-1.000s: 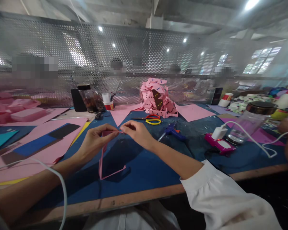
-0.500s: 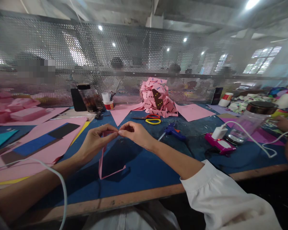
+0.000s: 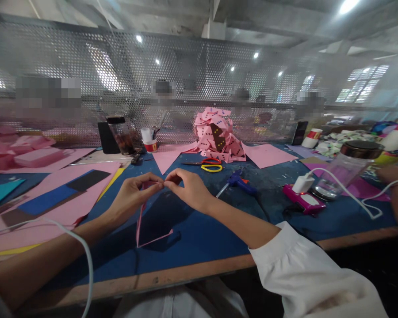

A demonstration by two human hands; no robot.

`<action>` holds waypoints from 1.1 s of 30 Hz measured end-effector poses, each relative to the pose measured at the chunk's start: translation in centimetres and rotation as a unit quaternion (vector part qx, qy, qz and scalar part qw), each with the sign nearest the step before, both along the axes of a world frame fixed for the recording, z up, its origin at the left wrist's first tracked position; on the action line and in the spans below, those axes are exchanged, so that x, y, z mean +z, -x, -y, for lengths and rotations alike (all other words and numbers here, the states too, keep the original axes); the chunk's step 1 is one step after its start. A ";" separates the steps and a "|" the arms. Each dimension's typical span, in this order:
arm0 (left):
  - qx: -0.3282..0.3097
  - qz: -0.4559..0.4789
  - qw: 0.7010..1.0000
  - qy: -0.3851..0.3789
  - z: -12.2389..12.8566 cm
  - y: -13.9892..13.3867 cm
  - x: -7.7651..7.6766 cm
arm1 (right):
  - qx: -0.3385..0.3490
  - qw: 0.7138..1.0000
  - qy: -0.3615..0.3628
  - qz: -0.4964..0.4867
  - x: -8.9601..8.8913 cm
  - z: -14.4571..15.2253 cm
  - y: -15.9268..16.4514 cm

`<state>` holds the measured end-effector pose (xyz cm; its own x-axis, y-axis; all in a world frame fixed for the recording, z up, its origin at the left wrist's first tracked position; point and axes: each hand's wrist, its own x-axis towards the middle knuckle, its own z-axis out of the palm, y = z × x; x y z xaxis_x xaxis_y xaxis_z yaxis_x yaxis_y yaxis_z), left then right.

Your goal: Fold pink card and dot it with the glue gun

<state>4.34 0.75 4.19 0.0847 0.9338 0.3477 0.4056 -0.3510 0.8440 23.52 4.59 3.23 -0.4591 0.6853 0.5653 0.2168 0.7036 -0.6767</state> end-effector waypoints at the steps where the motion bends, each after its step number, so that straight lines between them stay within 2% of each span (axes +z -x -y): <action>1: 0.000 -0.001 1.000 -0.002 -0.1 0.0 0.0 | -0.007 1.000 -0.022 0.009 -0.1 0.0 0.0; 4: -0.002 -0.011 1.000 -0.014 -0.2 0.1 -0.2 | -0.041 0.993 -0.097 0.050 -0.3 -0.1 0.0; 9: 0.006 -0.034 0.999 -0.032 -0.1 0.1 -0.3 | -0.091 0.966 -0.209 0.126 -0.2 0.2 -0.1; 15: 0.029 -0.040 0.998 -0.034 0.3 -0.1 0.0 | -0.106 0.949 -0.252 0.159 -0.3 0.3 -0.1; 22: 0.024 -0.026 0.999 -0.022 0.2 -0.2 -0.1 | -0.133 0.915 -0.309 0.222 -0.7 0.1 0.0; 25: 0.027 -0.030 0.999 -0.020 0.2 -0.2 -0.1 | -0.129 0.924 -0.296 0.207 -0.7 0.2 -0.1; 30: 0.020 -0.027 0.999 -0.017 0.2 0.0 -0.1 | -0.077 0.972 -0.184 0.122 -0.6 0.2 -0.2; 33: 0.016 -0.028 0.999 -0.017 0.2 0.0 0.0 | -0.060 0.981 -0.158 0.098 -0.6 0.0 -0.2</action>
<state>4.37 0.51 4.19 0.0755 0.9244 0.3738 0.4635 -0.3645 0.8077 23.71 4.61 2.67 -0.5071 0.5455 0.6672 0.4142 0.8332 -0.3664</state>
